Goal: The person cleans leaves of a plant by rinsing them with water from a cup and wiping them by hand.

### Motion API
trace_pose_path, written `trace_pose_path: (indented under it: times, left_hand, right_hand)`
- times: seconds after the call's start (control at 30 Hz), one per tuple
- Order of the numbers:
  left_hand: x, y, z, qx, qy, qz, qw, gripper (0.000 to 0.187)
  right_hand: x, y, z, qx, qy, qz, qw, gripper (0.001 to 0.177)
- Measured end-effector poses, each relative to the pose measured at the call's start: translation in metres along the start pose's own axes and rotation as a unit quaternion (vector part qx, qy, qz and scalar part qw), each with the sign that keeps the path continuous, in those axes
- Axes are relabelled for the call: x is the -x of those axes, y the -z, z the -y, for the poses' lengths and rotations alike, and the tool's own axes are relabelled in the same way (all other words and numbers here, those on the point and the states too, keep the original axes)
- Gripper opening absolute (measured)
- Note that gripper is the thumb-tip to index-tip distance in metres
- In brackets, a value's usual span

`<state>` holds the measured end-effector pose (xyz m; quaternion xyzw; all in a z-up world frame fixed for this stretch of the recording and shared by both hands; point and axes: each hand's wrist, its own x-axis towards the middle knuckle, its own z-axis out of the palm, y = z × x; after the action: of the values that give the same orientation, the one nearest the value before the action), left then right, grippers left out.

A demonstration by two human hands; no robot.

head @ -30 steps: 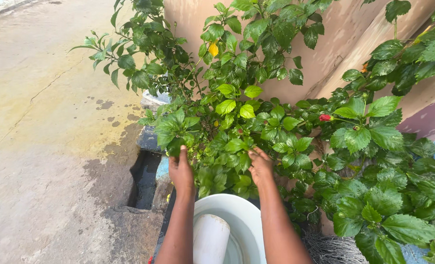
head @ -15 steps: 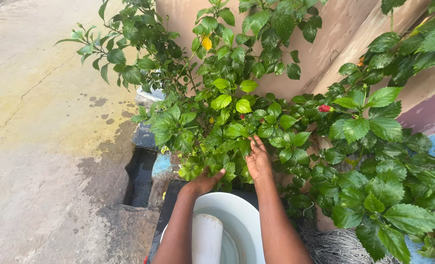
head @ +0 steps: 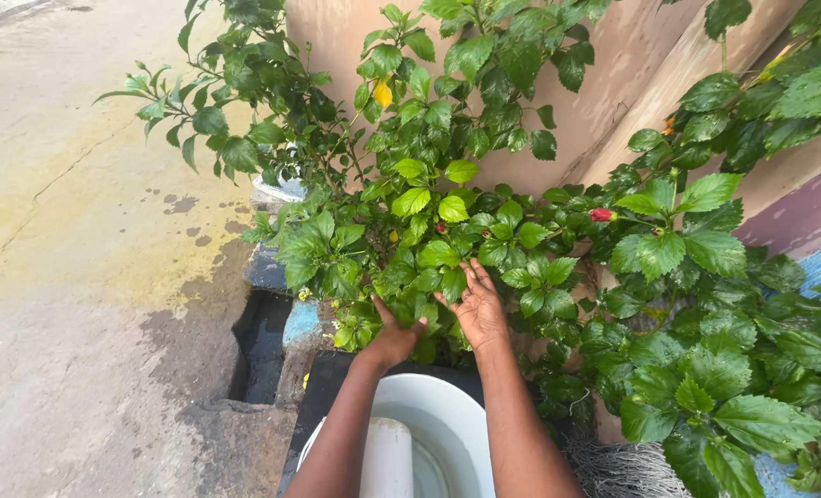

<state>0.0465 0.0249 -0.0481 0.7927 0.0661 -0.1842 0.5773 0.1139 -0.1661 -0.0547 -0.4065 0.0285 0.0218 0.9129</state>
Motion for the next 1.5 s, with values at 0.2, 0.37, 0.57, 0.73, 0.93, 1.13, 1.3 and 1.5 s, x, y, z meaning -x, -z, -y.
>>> trace_pose_path:
  times: [0.2, 0.37, 0.57, 0.73, 0.93, 1.13, 1.3, 1.5]
  left_hand:
    - [0.003, 0.007, -0.018, 0.274, 0.053, -0.034, 0.960, 0.094]
    - [-0.011, 0.006, -0.003, 0.402, 0.019, -0.045, 0.915, 0.085]
    - [-0.012, 0.010, -0.004, 0.457, 0.012, -0.030, 0.889, 0.072]
    - [-0.009, 0.014, -0.008, 0.479, 0.011, -0.037, 0.877, 0.069]
    - [-0.016, 0.013, 0.000, 0.503, -0.003, -0.049, 0.863, 0.085]
    - [-0.016, 0.007, -0.001, 0.405, -0.009, -0.109, 0.907, 0.093]
    - [-0.010, 0.009, -0.003, 0.357, -0.069, -0.141, 0.921, 0.097]
    - [0.010, 0.011, -0.014, 0.216, -0.090, -0.212, 0.949, 0.091]
  right_hand:
    - [0.000, 0.005, 0.004, 0.001, -0.008, -0.027, 1.000, 0.059]
    - [0.001, 0.006, 0.004, 0.023, -0.022, -0.044, 0.999, 0.053]
    - [0.001, 0.005, 0.003, 0.017, -0.026, -0.041, 0.999, 0.050]
    - [0.002, 0.003, 0.003, 0.015, -0.026, -0.036, 0.999, 0.051]
    - [0.000, 0.006, 0.001, 0.001, -0.018, -0.026, 0.999, 0.052]
    - [0.007, 0.003, 0.003, 0.011, -0.009, -0.011, 1.000, 0.050]
    - [0.020, -0.014, 0.009, 0.002, 0.001, -0.028, 1.000, 0.047]
    - [0.031, -0.028, 0.009, 0.165, -0.043, -0.009, 0.985, 0.067]
